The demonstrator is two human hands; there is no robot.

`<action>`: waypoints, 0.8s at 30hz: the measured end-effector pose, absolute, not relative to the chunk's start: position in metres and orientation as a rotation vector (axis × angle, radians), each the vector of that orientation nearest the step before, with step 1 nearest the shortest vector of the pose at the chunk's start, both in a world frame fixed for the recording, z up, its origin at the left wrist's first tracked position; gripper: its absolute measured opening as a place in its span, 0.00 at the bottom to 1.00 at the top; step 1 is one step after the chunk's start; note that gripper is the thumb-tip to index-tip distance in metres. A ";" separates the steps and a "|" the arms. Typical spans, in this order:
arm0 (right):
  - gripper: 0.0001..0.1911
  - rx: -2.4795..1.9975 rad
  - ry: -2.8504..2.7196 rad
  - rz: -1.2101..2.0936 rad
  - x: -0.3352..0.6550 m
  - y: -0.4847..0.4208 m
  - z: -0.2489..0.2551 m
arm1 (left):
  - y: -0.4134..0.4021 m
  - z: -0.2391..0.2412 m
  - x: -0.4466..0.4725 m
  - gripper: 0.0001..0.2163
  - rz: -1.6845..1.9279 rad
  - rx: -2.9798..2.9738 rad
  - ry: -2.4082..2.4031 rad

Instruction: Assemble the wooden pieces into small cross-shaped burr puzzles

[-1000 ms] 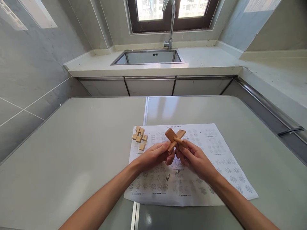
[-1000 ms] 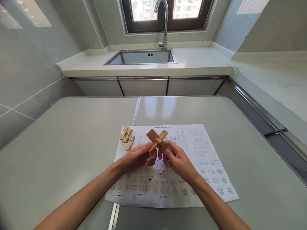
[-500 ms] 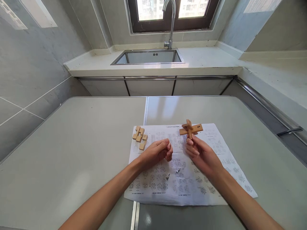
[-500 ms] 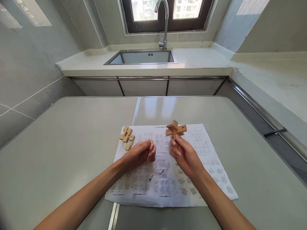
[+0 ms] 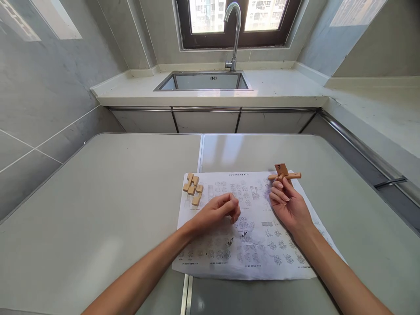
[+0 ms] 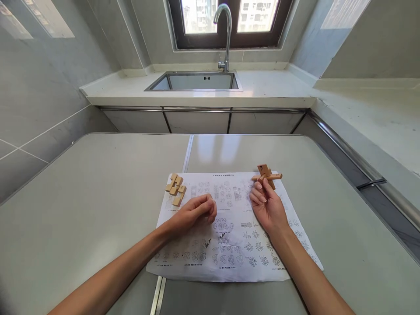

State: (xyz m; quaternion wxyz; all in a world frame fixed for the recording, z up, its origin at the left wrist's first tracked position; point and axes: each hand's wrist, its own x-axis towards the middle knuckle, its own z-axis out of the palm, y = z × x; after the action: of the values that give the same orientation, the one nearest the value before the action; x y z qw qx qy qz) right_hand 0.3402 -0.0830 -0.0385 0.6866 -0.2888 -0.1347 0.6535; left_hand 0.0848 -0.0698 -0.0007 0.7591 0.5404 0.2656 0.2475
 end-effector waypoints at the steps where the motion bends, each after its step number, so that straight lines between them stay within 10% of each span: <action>1: 0.12 -0.641 -0.288 1.460 0.341 -0.083 -0.039 | -0.073 0.001 0.085 0.18 0.536 1.276 0.586; 15: 0.13 -0.763 -0.389 1.439 0.335 -0.084 -0.034 | -0.038 -0.004 0.055 0.06 0.970 2.311 1.222; 24: 0.13 -0.934 -0.616 1.510 0.314 -0.094 -0.027 | -0.016 -0.014 0.026 0.15 0.752 2.387 1.338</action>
State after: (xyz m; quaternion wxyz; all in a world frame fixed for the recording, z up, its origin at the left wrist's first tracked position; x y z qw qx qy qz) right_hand 0.3142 -0.0940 -0.0267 0.5899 -0.4011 -0.2648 0.6488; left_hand 0.0255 -0.0155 -0.0143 0.1513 0.8314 0.4661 0.2621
